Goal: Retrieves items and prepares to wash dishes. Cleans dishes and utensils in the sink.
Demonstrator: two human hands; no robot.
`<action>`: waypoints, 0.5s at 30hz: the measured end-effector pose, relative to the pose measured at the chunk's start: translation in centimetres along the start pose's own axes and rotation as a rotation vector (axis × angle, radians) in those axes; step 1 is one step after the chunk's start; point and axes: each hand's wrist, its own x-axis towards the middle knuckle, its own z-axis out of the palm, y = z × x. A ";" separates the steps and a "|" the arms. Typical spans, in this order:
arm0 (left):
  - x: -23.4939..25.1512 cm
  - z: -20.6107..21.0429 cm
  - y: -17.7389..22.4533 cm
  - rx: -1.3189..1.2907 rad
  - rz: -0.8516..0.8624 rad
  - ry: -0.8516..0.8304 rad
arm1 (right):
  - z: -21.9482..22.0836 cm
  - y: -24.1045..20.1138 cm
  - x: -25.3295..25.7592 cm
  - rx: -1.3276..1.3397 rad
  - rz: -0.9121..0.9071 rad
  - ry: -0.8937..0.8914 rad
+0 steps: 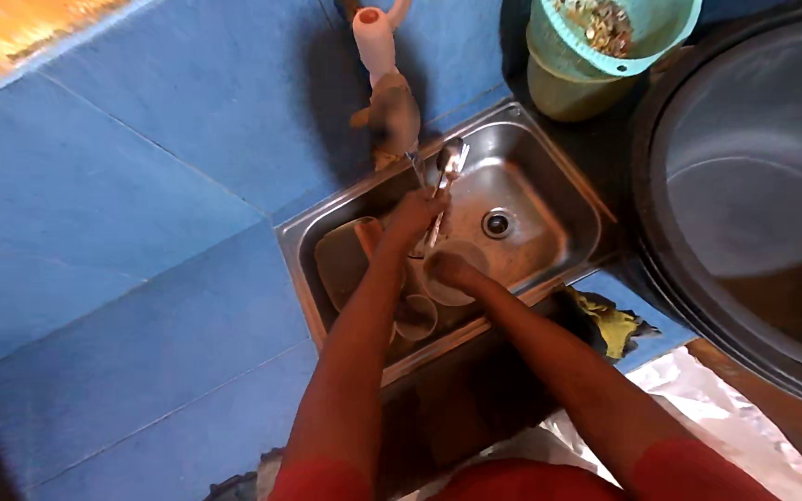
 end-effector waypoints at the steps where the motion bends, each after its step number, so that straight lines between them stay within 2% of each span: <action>1: 0.4 0.4 0.2 -0.068 0.019 0.009 | 0.2 1.2 -0.5 -0.328 -0.037 -0.122; 3: 1.2 1.2 0.3 -0.186 0.063 0.024 | 1.1 2.7 -2.1 -0.698 -0.014 -0.224; 5: 1.4 1.8 0.3 -0.254 0.099 0.075 | 1.3 2.7 -3.1 -0.779 0.030 -0.228; 7: 1.4 1.7 0.6 -0.267 0.095 0.123 | 1.5 2.9 -2.6 -0.788 -0.019 -0.165; 11: 0.1 1.1 2.0 -0.130 -0.005 0.197 | 2.1 2.7 -1.2 -0.746 -0.188 -0.026; 14: -1.5 0.7 2.2 0.006 -0.020 0.105 | 1.2 -1.0 -0.9 -0.577 -0.124 0.047; 15: -2.0 0.6 2.3 0.018 -0.028 0.054 | 0.8 -1.7 -0.4 -0.504 -0.122 0.120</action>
